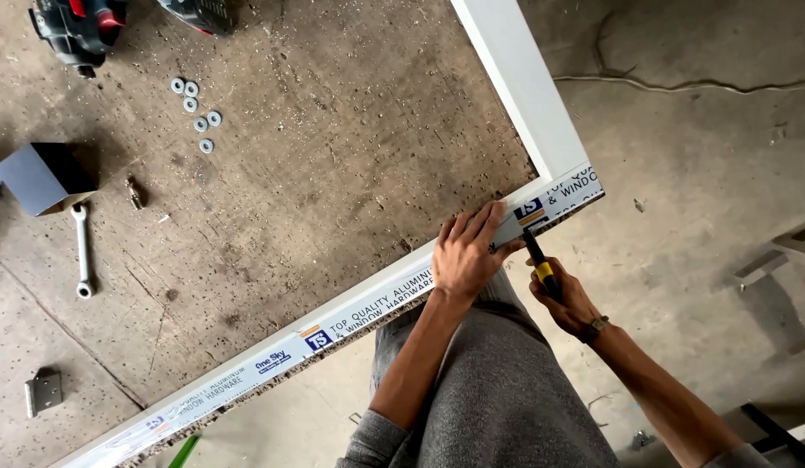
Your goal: Using a utility knife to score and cut the protective plastic film on an aluminum profile.
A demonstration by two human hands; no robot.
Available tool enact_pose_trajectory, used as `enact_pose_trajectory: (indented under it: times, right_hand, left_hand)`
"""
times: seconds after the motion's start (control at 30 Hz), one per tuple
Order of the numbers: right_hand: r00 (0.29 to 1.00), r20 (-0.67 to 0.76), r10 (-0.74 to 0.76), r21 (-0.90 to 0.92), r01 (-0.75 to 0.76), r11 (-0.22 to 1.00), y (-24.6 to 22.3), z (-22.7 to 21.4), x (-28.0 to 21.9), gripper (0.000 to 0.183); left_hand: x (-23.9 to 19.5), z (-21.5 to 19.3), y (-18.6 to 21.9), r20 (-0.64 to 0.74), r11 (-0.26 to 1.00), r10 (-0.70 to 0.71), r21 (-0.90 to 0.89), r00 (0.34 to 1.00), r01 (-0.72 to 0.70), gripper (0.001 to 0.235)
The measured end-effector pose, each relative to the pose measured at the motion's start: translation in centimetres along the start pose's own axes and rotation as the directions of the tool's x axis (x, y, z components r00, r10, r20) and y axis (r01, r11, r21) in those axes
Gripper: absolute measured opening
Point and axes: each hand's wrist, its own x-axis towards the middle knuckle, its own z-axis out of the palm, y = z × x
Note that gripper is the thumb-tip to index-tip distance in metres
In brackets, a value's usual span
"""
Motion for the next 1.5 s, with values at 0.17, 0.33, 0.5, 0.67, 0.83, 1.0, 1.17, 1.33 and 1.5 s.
enact_pose_trajectory:
  times: [0.17, 0.33, 0.5, 0.67, 0.83, 1.0, 1.17, 1.33, 1.5]
  right_hand:
    - [0.996, -0.005, 0.09, -0.092, -0.09, 0.992, -2.5, -1.5, -1.5, 0.029]
    - [0.85, 0.017, 0.526, -0.312, -0.495, 0.811, -10.3, -3.1, -2.8, 0.04]
    - [0.351, 0.204, 0.914, -0.316, -0.86, 0.401, -26.3, -6.5, 4.4, 0.028]
    - [0.199, 0.172, 0.965, -0.363, -0.898, 0.25, -27.6, -6.7, 5.0, 0.035]
    - [0.904, 0.03, 0.426, -0.469, -0.363, 0.805, -7.2, -4.0, -2.7, 0.08]
    - [0.997, -0.054, -0.054, -0.279, 0.036, 0.96, 3.1, -0.9, 4.3, 0.025]
    - [0.961, -0.12, -0.25, -0.176, 0.227, 0.958, 1.9, -0.7, 4.0, 0.008]
    - [0.922, 0.014, 0.386, -0.464, -0.336, 0.82, -7.2, -4.6, -1.7, 0.064]
    - [0.524, 0.205, 0.827, -0.172, -0.812, 0.557, -19.3, -8.9, 2.8, 0.019]
  left_hand:
    - [-0.1, 0.4, -0.1, -0.004, 1.0, -0.003, -0.025, 1.0, 0.003, 0.067]
    - [-0.1, -0.1, 0.0, -0.061, 0.999, -0.034, -0.03, 0.998, 0.032, 0.059]
    - [-0.7, -0.8, -0.4, 0.086, 0.996, -0.012, -0.092, 0.996, 0.02, 0.064]
    - [-0.8, -0.1, -0.9, 0.22, 0.996, -0.019, -0.086, 0.975, 0.039, 0.069]
    - [0.2, -1.1, 0.4, -0.116, 0.997, -0.035, -0.075, 0.993, 0.027, 0.067]
    - [0.8, -0.4, 0.5, -0.111, 0.999, -0.022, -0.037, 0.994, 0.018, 0.066]
    - [1.1, -1.0, 0.5, -0.092, 0.999, 0.001, -0.046, 0.996, -0.005, 0.067]
    - [0.7, -0.6, 0.1, -0.118, 0.999, 0.017, -0.043, 0.993, -0.023, 0.067]
    - [-0.1, -0.1, -0.2, -0.118, 0.998, 0.018, -0.059, 0.993, -0.026, 0.066]
